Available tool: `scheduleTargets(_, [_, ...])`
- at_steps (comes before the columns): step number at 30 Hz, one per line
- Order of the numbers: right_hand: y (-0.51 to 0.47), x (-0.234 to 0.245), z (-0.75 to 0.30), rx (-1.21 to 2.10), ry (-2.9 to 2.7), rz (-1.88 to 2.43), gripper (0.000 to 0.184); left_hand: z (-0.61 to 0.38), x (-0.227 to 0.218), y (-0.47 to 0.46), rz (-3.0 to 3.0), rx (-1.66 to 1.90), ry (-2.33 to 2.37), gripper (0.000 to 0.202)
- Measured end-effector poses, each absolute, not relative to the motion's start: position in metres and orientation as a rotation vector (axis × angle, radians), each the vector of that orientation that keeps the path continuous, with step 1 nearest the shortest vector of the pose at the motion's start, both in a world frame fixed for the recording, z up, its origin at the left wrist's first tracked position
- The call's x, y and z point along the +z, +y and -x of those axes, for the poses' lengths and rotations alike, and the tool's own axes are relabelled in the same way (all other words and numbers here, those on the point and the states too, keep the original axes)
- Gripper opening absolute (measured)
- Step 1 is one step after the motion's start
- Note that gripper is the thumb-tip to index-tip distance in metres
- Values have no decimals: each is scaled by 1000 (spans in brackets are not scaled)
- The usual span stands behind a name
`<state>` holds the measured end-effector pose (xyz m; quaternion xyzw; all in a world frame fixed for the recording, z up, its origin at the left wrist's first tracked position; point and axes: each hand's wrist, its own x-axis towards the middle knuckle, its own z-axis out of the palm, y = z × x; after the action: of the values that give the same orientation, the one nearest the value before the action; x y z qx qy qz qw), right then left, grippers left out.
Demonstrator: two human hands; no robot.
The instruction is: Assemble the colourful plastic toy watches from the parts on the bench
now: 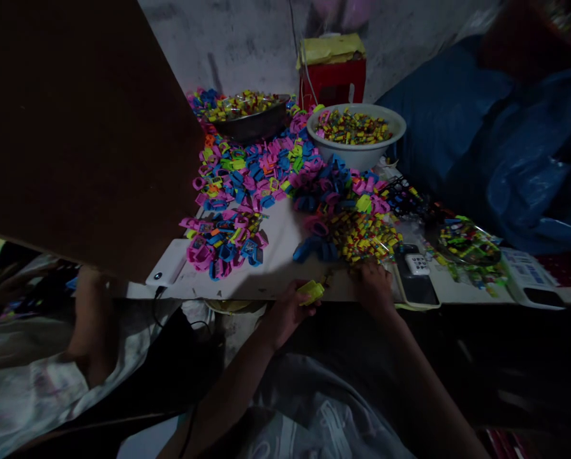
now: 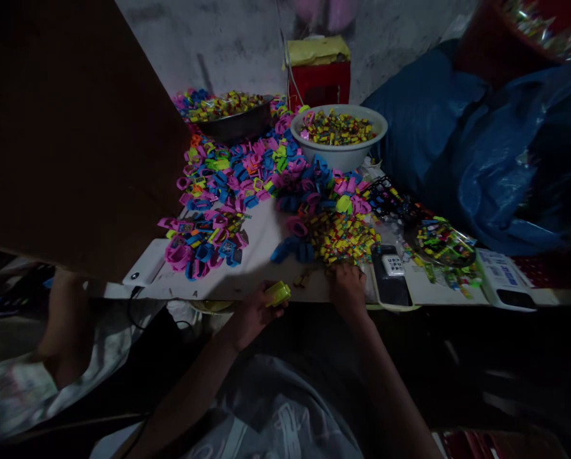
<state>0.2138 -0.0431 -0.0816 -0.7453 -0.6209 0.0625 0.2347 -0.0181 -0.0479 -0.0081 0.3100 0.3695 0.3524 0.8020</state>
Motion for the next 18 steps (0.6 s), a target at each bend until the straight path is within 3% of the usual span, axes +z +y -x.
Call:
scheduleTargets(4, [-57, -74, -207, 283, -1649, 1905, 18, 15, -3, -52, -794, 705, 826, 34])
scheduleTargets(10, [-107, -36, -168, 863, -1299, 1407, 14, 11, 9, -60, -1238, 695, 935, 47])
scheduleTargets(18, [-130, -6, -155, 690, -1373, 1461, 10, 15, 29, -69, -1577, 719, 967, 39])
